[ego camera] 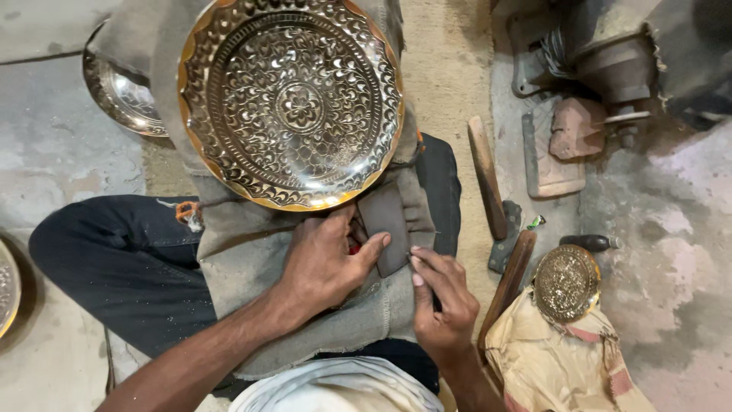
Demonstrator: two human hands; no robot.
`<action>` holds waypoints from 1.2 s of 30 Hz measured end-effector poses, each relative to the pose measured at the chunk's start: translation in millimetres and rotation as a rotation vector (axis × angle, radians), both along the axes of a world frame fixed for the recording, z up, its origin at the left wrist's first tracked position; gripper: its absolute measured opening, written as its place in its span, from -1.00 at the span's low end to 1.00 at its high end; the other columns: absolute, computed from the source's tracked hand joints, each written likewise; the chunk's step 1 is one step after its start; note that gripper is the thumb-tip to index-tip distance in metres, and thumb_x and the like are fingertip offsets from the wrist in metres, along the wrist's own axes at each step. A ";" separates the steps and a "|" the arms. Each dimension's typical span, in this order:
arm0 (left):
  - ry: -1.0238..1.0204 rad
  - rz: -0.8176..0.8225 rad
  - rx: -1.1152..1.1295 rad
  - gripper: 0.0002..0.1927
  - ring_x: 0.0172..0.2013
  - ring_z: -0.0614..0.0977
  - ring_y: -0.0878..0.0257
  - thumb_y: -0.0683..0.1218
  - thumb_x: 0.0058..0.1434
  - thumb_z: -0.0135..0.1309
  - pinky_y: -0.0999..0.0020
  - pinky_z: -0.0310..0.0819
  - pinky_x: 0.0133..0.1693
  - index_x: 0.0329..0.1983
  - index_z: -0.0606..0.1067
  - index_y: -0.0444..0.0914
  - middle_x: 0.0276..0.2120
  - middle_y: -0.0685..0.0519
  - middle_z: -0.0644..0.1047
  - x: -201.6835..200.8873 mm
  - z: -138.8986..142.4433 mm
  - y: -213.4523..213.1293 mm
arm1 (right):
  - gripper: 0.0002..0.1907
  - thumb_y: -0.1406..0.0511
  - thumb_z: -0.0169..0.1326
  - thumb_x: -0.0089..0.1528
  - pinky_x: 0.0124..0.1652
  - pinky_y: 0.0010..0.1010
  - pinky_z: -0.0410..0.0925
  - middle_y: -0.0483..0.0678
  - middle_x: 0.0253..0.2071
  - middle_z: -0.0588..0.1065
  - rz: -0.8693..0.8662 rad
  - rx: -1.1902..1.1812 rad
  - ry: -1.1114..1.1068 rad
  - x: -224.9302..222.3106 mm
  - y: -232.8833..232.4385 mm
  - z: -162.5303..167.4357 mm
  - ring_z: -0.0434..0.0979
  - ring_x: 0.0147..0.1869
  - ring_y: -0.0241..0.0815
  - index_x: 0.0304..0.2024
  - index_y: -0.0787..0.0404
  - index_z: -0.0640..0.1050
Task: The person sits on the floor and uses a chisel and hammer to engrave a decorative pattern into a brass plate. They repeatedly strike the chisel to create fine details on the plate's surface.
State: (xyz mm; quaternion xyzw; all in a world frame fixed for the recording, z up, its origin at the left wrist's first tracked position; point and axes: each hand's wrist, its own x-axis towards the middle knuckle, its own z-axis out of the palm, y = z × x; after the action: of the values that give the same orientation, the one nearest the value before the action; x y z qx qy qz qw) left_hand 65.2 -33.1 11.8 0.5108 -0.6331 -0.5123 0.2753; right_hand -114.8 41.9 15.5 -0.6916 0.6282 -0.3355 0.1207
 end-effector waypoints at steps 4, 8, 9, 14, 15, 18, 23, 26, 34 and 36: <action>0.039 0.006 0.000 -0.60 -0.63 0.64 0.14 -0.02 0.09 0.28 0.20 0.47 -0.54 -0.17 0.52 -0.43 -0.61 -0.11 0.59 -7.0 0.3 4.2 | -0.78 0.56 0.11 0.26 0.12 -0.24 0.46 0.13 0.07 0.59 0.075 -0.131 -0.032 -6.4 -10.1 -6.6 0.62 0.16 0.03 -0.04 0.37 0.59; 0.026 0.022 -0.038 -0.60 -0.62 0.63 0.12 -0.01 0.09 0.29 0.18 0.48 -0.54 -0.19 0.53 -0.42 -0.60 -0.11 0.58 -13.8 -0.3 7.4 | -0.75 0.57 0.12 0.24 0.15 -0.20 0.44 0.15 0.08 0.58 0.079 -0.144 -0.035 -14.7 -6.3 -10.7 0.60 0.17 0.08 -0.02 0.39 0.59; 0.014 0.010 -0.025 -0.60 -0.62 0.64 0.12 -0.01 0.09 0.29 0.18 0.48 -0.53 -0.19 0.53 -0.42 -0.61 -0.11 0.58 -15.5 -0.7 7.4 | -0.74 0.56 0.12 0.23 0.16 -0.18 0.43 0.15 0.08 0.58 0.079 -0.140 -0.023 -16.4 -1.6 -9.3 0.60 0.18 0.10 -0.02 0.39 0.60; -0.003 0.025 -0.016 -0.58 -0.63 0.63 0.10 0.00 0.08 0.29 0.16 0.48 -0.52 -0.18 0.53 -0.42 -0.62 -0.13 0.58 -22.6 -2.8 7.7 | -0.76 0.55 0.13 0.22 0.14 -0.23 0.45 0.12 0.05 0.60 0.042 -0.085 -0.029 -20.9 3.2 -5.9 0.62 0.16 0.06 -0.05 0.36 0.60; 0.001 0.027 -0.038 -0.57 -0.63 0.63 0.10 0.00 0.07 0.29 0.16 0.49 -0.52 -0.16 0.53 -0.42 -0.62 -0.13 0.58 -24.0 -3.1 7.8 | -0.75 0.55 0.12 0.23 0.15 -0.23 0.45 0.13 0.05 0.59 0.057 -0.123 -0.021 -21.6 -0.4 -7.0 0.61 0.17 0.07 -0.04 0.36 0.60; 0.096 0.027 -0.016 -0.61 -0.58 0.69 0.16 -0.01 0.10 0.25 0.22 0.56 -0.51 -0.17 0.52 -0.41 -0.56 -0.10 0.62 -26.8 -3.0 10.0 | -0.78 0.57 0.12 0.25 0.15 -0.24 0.44 0.15 0.07 0.59 0.076 -0.167 -0.040 -25.3 -10.2 -12.1 0.60 0.16 0.07 -0.05 0.39 0.59; -0.016 0.024 0.000 -0.57 -0.59 0.67 0.06 0.06 0.08 0.30 0.14 0.51 -0.51 -0.22 0.54 -0.40 -0.59 -0.15 0.59 -33.5 -4.9 8.3 | -0.76 0.56 0.14 0.19 0.12 -0.24 0.45 0.13 0.05 0.59 0.012 -0.047 -0.052 -35.0 4.6 -11.2 0.62 0.15 0.07 -0.08 0.36 0.61; -0.047 0.032 -0.004 -0.56 -0.60 0.66 0.03 0.08 0.07 0.29 0.13 0.50 -0.50 -0.21 0.54 -0.39 -0.61 -0.16 0.58 -38.6 -7.0 4.8 | -0.78 0.56 0.13 0.20 0.14 -0.23 0.45 0.10 0.05 0.59 0.019 -0.059 -0.056 -39.0 4.8 -10.5 0.62 0.15 0.06 -0.11 0.34 0.60; -0.002 0.030 -0.029 -0.57 -0.57 0.67 0.01 0.07 0.07 0.27 0.11 0.52 -0.48 -0.22 0.55 -0.38 -0.58 -0.17 0.59 -45.5 -7.9 0.4 | -0.78 0.54 0.13 0.22 0.15 -0.25 0.44 0.12 0.06 0.58 0.029 -0.098 -0.032 -48.5 -4.0 -18.4 0.62 0.15 0.06 -0.08 0.34 0.59; -0.087 0.029 -0.001 -0.56 -0.53 0.67 -0.05 0.09 0.06 0.29 0.07 0.52 -0.44 -0.26 0.55 -0.39 -0.57 -0.20 0.59 -47.7 -9.3 -2.7 | -0.78 0.53 0.13 0.20 0.15 -0.24 0.44 0.09 0.02 0.60 -0.013 -0.042 -0.024 -50.1 0.5 -16.5 0.64 0.13 0.05 -0.10 0.31 0.61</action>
State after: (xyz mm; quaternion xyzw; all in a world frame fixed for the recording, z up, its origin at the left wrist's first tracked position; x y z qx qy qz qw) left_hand 17.5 -35.8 2.5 0.5416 -0.6371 -0.4853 0.2553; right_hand -164.9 42.4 -1.1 -0.6857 0.6241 -0.3576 0.1117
